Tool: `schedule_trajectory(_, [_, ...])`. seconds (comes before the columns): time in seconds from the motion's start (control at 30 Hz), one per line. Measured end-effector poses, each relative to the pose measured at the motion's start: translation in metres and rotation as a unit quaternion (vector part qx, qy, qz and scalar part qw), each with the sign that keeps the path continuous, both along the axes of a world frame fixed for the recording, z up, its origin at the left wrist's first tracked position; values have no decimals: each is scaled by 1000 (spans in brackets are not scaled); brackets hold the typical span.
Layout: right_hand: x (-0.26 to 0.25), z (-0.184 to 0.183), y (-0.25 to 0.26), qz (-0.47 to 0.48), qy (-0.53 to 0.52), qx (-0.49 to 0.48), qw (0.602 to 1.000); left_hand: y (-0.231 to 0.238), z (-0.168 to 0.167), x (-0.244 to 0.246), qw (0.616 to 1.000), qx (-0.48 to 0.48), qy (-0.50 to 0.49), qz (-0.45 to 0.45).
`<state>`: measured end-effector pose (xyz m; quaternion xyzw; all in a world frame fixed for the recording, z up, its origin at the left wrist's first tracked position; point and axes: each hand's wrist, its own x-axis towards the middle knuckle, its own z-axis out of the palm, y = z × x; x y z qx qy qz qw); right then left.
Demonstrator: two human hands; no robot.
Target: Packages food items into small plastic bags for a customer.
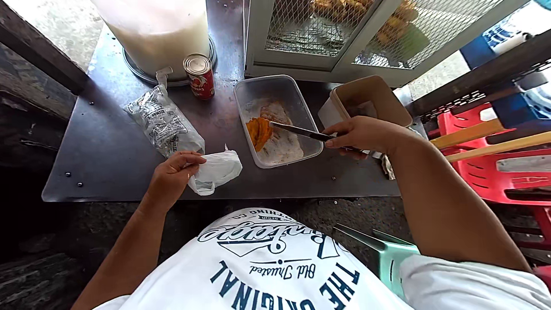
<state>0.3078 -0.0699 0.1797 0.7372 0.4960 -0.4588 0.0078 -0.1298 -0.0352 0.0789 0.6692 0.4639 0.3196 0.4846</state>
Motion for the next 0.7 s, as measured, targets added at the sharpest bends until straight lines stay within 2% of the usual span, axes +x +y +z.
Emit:
schedule_trajectory(0.1, [-27, -7, 1, 27, -36, 9, 999, 1, 0, 2, 1000, 3, -13, 7])
schedule_trajectory(0.2, [-50, -9, 5, 93, -132, 24, 987, 3, 3, 5, 1000, 12, -16, 0])
schedule_trajectory(0.3, [-65, 13, -18, 170, -280, 94, 940, 6, 4, 1, 999, 19, -33, 6])
schedule_trajectory(0.37, [-77, 21, -34, 226, -347, 108, 904, 6, 3, -1, 999, 18, -46, 16])
schedule_trajectory(0.47, [-98, 41, -37, 265, -357, 7, 896, 5, 4, 0, 998, 20, -52, 29])
schedule_trajectory(0.53, [-99, 48, -31, 262, -371, -6, 891, 5, 3, 1, 998, 19, -58, 32])
schedule_trajectory(0.63, [-91, 22, -12, 238, -384, 5, 892, 7, 1, 2, 997, 15, -70, 32])
schedule_trajectory(0.7, [-91, 1, -6, 220, -370, 58, 901, 8, -1, 3, 997, 21, -66, 33])
